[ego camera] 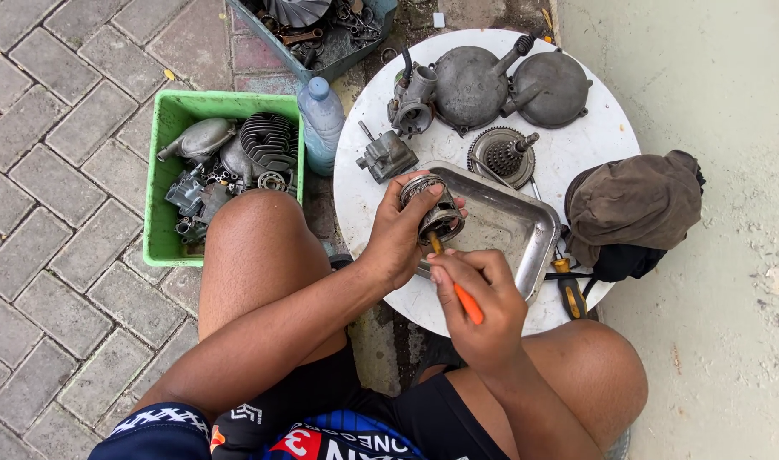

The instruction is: Cleaning a motorcycle piston using a brush and cleaning solution in a metal tray

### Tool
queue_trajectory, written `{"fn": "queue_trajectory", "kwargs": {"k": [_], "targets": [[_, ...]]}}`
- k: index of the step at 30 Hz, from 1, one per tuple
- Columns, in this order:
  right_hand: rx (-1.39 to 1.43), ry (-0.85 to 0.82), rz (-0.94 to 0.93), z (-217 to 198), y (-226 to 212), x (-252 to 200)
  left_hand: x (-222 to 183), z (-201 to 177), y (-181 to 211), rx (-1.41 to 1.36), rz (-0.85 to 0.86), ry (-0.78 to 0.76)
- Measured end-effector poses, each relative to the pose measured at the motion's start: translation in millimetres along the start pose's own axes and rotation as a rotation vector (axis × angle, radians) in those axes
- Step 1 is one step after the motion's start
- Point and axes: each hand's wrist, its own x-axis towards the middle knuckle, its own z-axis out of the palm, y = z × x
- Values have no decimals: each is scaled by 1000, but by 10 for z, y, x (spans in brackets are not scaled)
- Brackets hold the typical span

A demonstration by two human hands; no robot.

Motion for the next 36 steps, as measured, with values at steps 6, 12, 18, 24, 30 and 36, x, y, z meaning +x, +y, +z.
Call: {"fn": "queue_trajectory", "kwargs": {"k": [6,12,18,24,30,36], "targets": [[-14,33,-48,-236,136,108,183,-269,-211,187,-106,-139],[202,-79,104,-427,218,141,154,-419,-291,557,-48,-102],[118,-94,40,-445,18,85,-86,-94,77,605,-91,-72],[57,-48,74,-526,77,59,-45,-109,193,660,-89,4],[61,-90,37,-464,140,52,-5,-158,204,649,-47,-12],[229,-175,223,-423,81,113,100,-320,110,801,121,-51]]}}
